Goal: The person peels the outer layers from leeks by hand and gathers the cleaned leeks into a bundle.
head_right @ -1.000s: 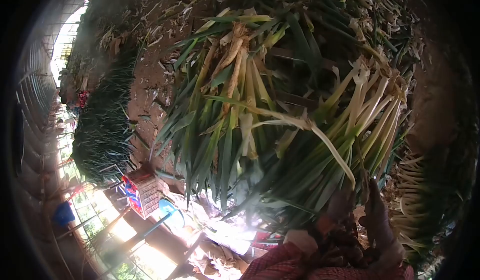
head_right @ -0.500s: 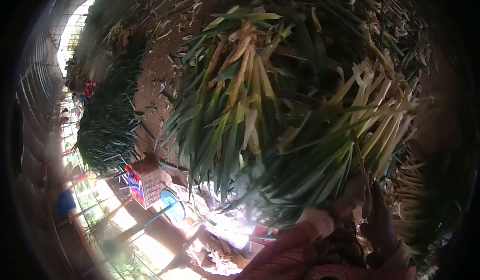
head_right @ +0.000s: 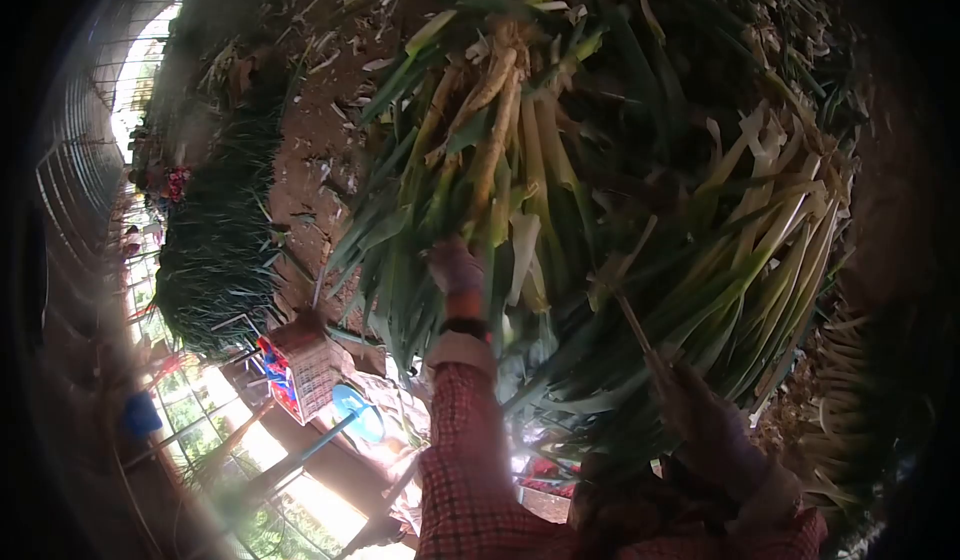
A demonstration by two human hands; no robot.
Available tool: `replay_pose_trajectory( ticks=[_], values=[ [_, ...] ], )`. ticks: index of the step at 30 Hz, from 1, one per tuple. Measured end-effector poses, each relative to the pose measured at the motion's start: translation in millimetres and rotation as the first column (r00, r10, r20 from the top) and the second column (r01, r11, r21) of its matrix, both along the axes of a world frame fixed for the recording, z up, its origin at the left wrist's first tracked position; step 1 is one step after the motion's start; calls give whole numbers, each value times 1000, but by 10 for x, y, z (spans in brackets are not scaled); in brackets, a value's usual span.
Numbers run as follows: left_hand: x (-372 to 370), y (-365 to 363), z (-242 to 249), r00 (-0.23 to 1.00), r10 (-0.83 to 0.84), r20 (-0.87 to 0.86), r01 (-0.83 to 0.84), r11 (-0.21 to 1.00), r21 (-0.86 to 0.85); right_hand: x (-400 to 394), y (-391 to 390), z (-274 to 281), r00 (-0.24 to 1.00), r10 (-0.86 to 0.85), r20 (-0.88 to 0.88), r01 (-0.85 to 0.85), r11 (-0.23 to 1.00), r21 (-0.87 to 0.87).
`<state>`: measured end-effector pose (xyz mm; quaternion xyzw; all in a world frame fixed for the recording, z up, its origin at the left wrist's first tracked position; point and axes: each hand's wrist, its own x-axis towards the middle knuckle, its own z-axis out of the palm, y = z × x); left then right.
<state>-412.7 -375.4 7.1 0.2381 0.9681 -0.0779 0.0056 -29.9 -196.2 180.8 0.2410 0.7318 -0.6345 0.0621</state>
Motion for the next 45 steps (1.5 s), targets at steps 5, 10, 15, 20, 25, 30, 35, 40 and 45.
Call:
replay_pose_trajectory(
  ticks=[5, 10, 15, 20, 25, 30, 35, 40, 45],
  values=[
    [21, -138, 52, 959, -36, 281, -8, 988, 155, -467, -66, 34, 977, 159, 142, -149, 986, -78],
    [1139, -177, 623, 769, -189, 611, -34, 942, 333, -460, -447, 126, 934, 351, -60, -334, 923, 189],
    [1809, -363, 361, 616, -165, 771, -306, 851, 427, -239, -405, 186, 988, -3, 155, 21, 993, -114],
    [1624, -160, 643, 193, -88, 977, -709, 676, 201, -54, -500, 141, 945, 208, 251, -228, 972, 52],
    [1753, -199, 670, 308, -192, 932, -729, 581, 361, 3, -853, -522, 972, 180, -153, -161, 979, 126],
    [1725, -288, 726, 174, -67, 982, -759, 627, 177, -707, -403, -472, 964, 148, 221, -141, 989, -47],
    [1615, -192, 891, 164, -12, 986, -722, 680, 129, -1333, -207, -1038, 936, 84, 342, -151, 973, 174],
    [1668, -257, 751, 163, -88, 983, -759, 625, 182, -1792, 74, -1317, 926, 10, 378, -113, 962, 250],
    [1752, -380, 612, 1, -233, 973, -865, 489, 118, -1011, -343, -554, 913, 220, 344, -262, 962, 78]
  ],
)
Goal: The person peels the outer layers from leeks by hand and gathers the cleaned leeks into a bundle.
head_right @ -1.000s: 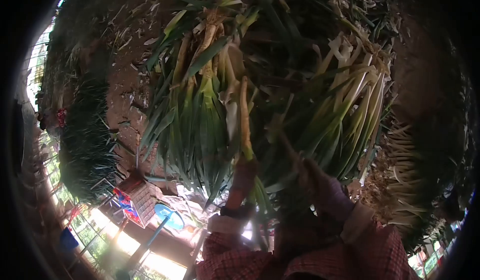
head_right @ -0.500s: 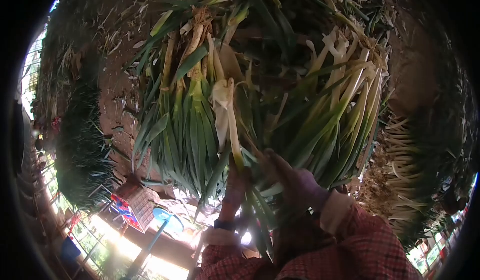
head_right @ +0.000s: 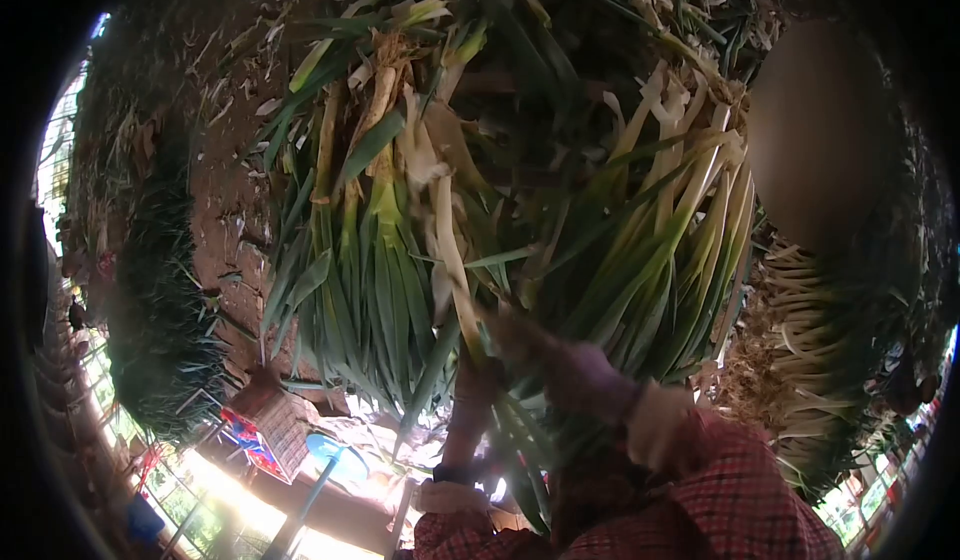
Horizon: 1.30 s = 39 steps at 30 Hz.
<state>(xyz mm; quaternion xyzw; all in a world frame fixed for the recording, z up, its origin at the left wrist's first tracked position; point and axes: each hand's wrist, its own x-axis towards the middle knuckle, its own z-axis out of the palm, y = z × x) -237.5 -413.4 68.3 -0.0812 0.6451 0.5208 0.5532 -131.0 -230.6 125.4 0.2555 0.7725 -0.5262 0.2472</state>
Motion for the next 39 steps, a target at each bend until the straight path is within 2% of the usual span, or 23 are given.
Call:
replay_pose_trajectory(
  ticks=[4, 6, 8, 10, 12, 14, 17, 18, 19, 20, 22, 23, 24, 25, 26, 27, 28, 29, 31, 34, 36, 38, 39],
  values=[
    [247, -195, -278, 952, -201, -232, 156, 968, -198, -31, 1, -321, 985, -158, 74, 171, 958, -229],
    [211, -91, -149, 958, -205, -200, 154, 957, -245, -203, 113, -663, 960, -246, 130, 277, 896, -347],
    [262, -61, -14, 972, -199, -126, 161, 953, -258, -87, 75, -589, 979, -162, 121, 192, 932, -308],
    [216, 37, 95, 979, -193, -58, 174, 955, -241, -87, 122, 16, 996, 82, 22, -81, 995, -65],
    [186, 66, 166, 984, -180, -4, 174, 957, -234, -44, 273, -696, 959, -28, -281, 99, 966, 240],
    [376, -32, -87, 982, -134, -133, 113, 981, -157, -109, 339, -932, 957, -24, -291, 113, 950, 292],
    [414, -62, 31, 981, -137, -135, 128, 989, -76, -198, 336, -9, 971, 90, 222, -81, 995, -52],
    [394, 39, 184, 983, -153, -105, 149, 988, -42, -95, 337, -113, 974, -204, 101, 218, 964, -153],
    [381, 210, 474, 935, -316, -163, 280, 937, -208, 161, 384, -383, 869, -495, 15, 478, 831, -283],
    [389, 265, 550, 872, -356, -335, 318, 934, -165, 392, 506, -568, 667, -745, -25, 668, 612, -423],
    [470, 451, 628, 670, -356, -651, 401, 912, -86, 1026, 903, -665, 595, -788, -162, 733, 614, -294],
    [452, 751, 765, 556, -207, -805, 436, 897, 71, 1247, 1026, -487, 604, -765, -222, 694, 642, -325],
    [494, 1021, 875, 585, -264, -767, 491, 868, 76, 1459, 1152, -299, 609, -742, -280, 653, 669, -354],
    [569, 1281, 889, 609, -320, -726, 544, 834, 89, 1736, 1132, -190, 631, -737, -241, 645, 671, -366],
    [680, 1558, 766, 525, -264, -809, 574, 812, 108, 1937, 1119, -20, 654, -730, -201, 636, 673, -377],
    [816, 1852, 587, 432, -198, -880, 606, 786, 121, 2265, 1033, 106, 705, -704, -84, 673, 702, -231],
    [945, 2116, 387, 419, -406, -813, 667, 745, -28, 2472, 960, 330, 739, -671, 50, 673, 734, -95],
    [1101, 2284, 162, 387, -601, -699, 727, 665, -169, 2476, 878, 538, 679, -722, 133, 734, 662, -155],
    [1338, 2283, -476, 129, -662, -738, 722, 573, -388, 2315, 744, 940, 581, -774, 251, 812, 528, -250],
    [614, 1896, -548, 132, -485, -865, 594, 737, -323, 2199, 648, 952, 422, -825, 376, 890, 298, -345],
    [-218, 1415, -561, 56, -440, -896, 367, 844, -392, 1923, 600, 1152, 669, -701, 247, 735, 575, -360],
    [-1100, 1052, -667, -54, -511, -858, 55, 856, -514, 1826, 665, 1116, 874, -480, -78, 467, 873, -143],
    [-1456, 930, -731, -57, -588, -807, -65, 808, -585, 1784, 667, 1102, 941, -330, -76, 332, 943, 22]
  ],
)
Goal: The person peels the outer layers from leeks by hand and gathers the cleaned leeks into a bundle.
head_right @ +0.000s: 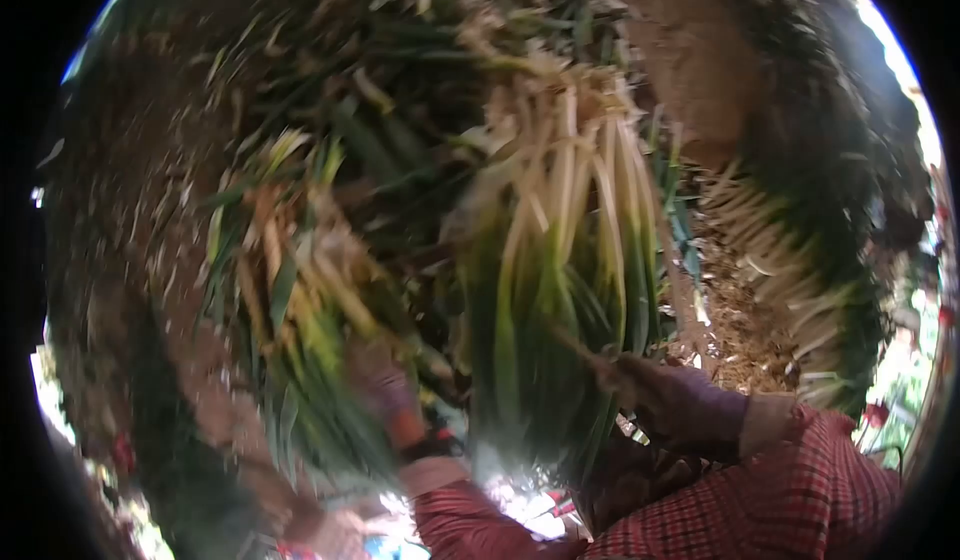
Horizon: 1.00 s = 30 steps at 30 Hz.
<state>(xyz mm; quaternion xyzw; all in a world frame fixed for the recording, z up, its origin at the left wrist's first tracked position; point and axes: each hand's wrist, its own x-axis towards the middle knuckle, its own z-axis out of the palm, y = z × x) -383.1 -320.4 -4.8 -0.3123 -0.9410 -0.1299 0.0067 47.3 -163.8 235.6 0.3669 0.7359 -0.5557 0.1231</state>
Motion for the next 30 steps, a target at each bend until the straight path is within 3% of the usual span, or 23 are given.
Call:
replay_pose_trajectory(
  ticks=[1, 4, 5, 7, 8, 10, 11, 12, 13, 15, 17, 19, 20, 22, 25, 26, 27, 29, 30],
  values=[
    [-224, -80, -47, 997, 70, -41, -75, 991, -115, -40, -3, -7, 987, 142, 76, -152, 977, 149],
    [-601, -280, -465, 992, 77, -97, -108, 922, -373, -35, -242, -441, 963, 185, 198, -194, 981, 26],
    [-632, -318, -619, 992, 50, -115, -96, 892, -442, -82, -279, -491, 944, 271, 186, -286, 957, 53],
    [-610, -73, -373, 993, 103, -59, -119, 871, -477, -253, -366, -530, 911, 361, 201, -367, 930, -8],
    [-425, 209, 40, 942, 295, 162, -192, 867, -460, -367, -347, -528, 901, 374, 220, -361, 927, -98],
    [-362, 61, -141, 923, 224, 314, -112, 935, -337, -476, -439, -621, 916, 356, 186, -332, 932, -145],
    [-224, 35, -41, 905, 179, 385, -80, 963, -259, -531, -487, -666, 923, 346, 170, -318, 933, -170],
    [-84, 15, 71, 881, 129, 456, -52, 983, -178, -600, -506, -617, 902, 417, 114, -411, 909, -70],
    [56, -7, 184, 848, 76, 524, -30, 995, -97, -625, -516, -492, 895, 433, 106, -421, 899, -123],
    [573, -43, 991, 585, 140, 799, -89, 990, -108, -832, -442, -90, 881, 464, 92, -436, 871, -227],
    [855, -831, 1042, 552, 141, 822, -117, 989, -92, -898, -512, 117, 813, 582, 17, -551, 779, -301],
    [1149, -1017, 1131, 514, 218, 829, -102, 976, -194, -551, -833, -473, 879, 400, -258, -456, 864, -214],
    [1221, -1007, 1172, 499, 270, 823, -85, 961, -264, -571, -815, -626, 877, 386, -288, -443, 880, -172],
    [1243, -778, 1290, 508, 299, 808, -61, 948, -312, -894, -594, -647, 824, 567, 8, -566, 823, -42],
    [1220, -627, 1283, 536, 316, 783, -76, 941, -328, -948, -789, -504, 531, 820, 211, -846, 500, 186],
    [1229, -614, 1288, 535, 328, 779, -75, 936, -343, -934, -806, -509, 555, 805, 207, -830, 524, 191],
    [1228, -594, 1307, 515, 340, 787, -62, 930, -361, -851, -877, -613, 821, 562, 99, -562, 827, -24],
    [1170, -537, 1385, 486, 348, 802, -27, 923, -384, -944, -777, -732, 539, 804, 250, -819, 430, 379],
    [1174, -591, 1333, 455, 258, 852, -86, 965, -246, -1062, -674, -799, 383, 844, 377, -838, 145, 526]
  ],
)
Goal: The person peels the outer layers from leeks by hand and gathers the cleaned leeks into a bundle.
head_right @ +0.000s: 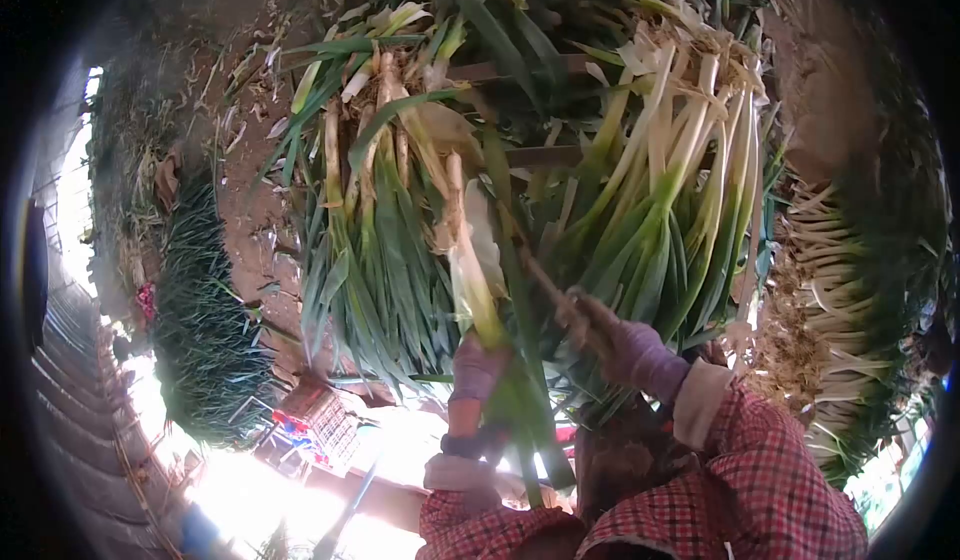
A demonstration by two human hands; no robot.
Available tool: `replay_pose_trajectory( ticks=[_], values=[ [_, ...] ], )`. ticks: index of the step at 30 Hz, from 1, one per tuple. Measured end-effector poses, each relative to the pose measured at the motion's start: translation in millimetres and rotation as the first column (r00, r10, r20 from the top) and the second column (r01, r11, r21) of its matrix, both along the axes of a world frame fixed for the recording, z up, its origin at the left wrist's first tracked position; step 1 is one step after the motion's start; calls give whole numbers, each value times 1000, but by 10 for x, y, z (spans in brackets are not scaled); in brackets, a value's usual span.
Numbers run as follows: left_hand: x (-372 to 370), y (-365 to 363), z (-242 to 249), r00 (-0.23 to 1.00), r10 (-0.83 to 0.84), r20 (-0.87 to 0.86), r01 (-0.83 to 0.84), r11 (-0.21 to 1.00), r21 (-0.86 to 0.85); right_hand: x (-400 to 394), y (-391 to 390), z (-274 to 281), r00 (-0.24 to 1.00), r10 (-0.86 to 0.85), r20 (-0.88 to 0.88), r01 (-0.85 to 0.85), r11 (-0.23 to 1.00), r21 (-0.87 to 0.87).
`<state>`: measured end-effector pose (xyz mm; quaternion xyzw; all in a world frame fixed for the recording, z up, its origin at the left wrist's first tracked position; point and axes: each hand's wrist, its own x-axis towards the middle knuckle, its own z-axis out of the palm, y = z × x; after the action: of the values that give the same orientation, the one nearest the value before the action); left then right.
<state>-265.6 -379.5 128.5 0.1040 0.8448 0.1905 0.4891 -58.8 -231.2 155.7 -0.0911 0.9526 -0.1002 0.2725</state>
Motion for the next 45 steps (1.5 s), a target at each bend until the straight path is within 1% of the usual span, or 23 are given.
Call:
replay_pose_trajectory(
  ticks=[1, 3, 4, 7, 9, 10, 12, 14, 16, 19, 22, 25, 28, 30, 31, 33, 35, 37, 38, 40, 42, 43, 45],
  values=[
    [-2, -7, -19, 1000, 8, 5, -8, 998, -59, 54, -86, -35, 982, -178, -61, 164, 969, -186],
    [1, 52, -51, 1000, 23, 21, -19, 986, -166, 160, -258, -110, 871, -479, -110, 324, 729, -603],
    [-8, 96, -34, 997, 71, 43, -65, 990, -127, 382, -450, -503, 838, -542, 67, 421, 564, -710],
    [23, 36, -2, 990, 108, 88, -109, 994, 4, -254, 19, -126, 583, -622, 523, 805, 353, -477],
    [35, -161, -187, 997, 48, 55, -55, 989, 139, -527, 15, -162, 575, -580, 577, 815, 346, -465],
    [39, -232, -214, 987, 106, 117, -120, 985, 123, -507, -42, 128, 676, -492, 549, 735, 507, -450],
    [25, -157, -68, 946, 225, 235, -251, 964, 86, -493, -162, -188, 683, -714, 155, 561, 376, -738],
    [27, -140, 149, 930, 223, 293, -261, 961, 95, -481, -248, -376, 586, -788, 189, 622, 287, -728],
    [3, -55, 68, 921, 229, 315, -284, 948, 143, -873, 166, -482, 445, -714, 540, 887, 271, -374],
    [-16, -154, 25, 919, 234, 318, -285, 950, 126, -712, -111, -288, 531, -700, 479, 829, 310, -466],
    [-39, -116, 172, 899, 257, 353, -298, 952, 64, -893, 54, -455, 399, -773, 493, 892, 203, -405],
    [-9, -199, 96, 858, 327, 397, -373, 927, 40, -1095, 69, -585, 413, -730, 544, 903, 252, -347],
    [37, -330, 46, 808, 365, 462, -413, 911, 2, -823, -120, -656, 574, -692, 438, 808, 392, -439],
    [67, -374, 57, 717, 466, 518, -501, 862, -81, -1034, 145, -592, 455, -748, 484, 876, 278, -394],
    [80, -381, 57, 726, 462, 510, -496, 865, -77, -1120, 251, -575, 395, -770, 502, 902, 222, -370],
    [148, -397, 65, 735, 456, 502, -488, 870, -75, -953, -21, -478, 591, -707, 387, 784, 391, -482],
    [176, -444, 33, 677, 454, 580, -512, 856, -74, -827, -79, -511, 604, -708, 365, 759, 373, -534],
    [228, -574, -7, 662, 455, 596, -515, 854, -80, -816, -19, -742, 433, -777, 457, 827, 140, -544],
    [255, -586, -25, 676, 456, 579, -512, 855, -75, -1032, 180, -706, 398, -794, 459, 890, 214, -402],
    [275, -621, -78, 687, 455, 567, -504, 860, -80, -1018, 43, -693, 668, -660, 344, 741, 545, -392],
    [240, -529, 56, 676, 450, 583, -480, 870, -114, -912, -52, -840, 810, -579, 91, 562, 724, -400],
    [301, -554, 48, 675, 450, 584, -484, 868, -110, -796, -85, -1049, 802, -585, -121, 494, 764, -416],
    [380, -518, 38, 691, 454, 563, -504, 861, -75, -917, 55, -1040, 736, -675, -53, 586, 675, -449]
  ],
)
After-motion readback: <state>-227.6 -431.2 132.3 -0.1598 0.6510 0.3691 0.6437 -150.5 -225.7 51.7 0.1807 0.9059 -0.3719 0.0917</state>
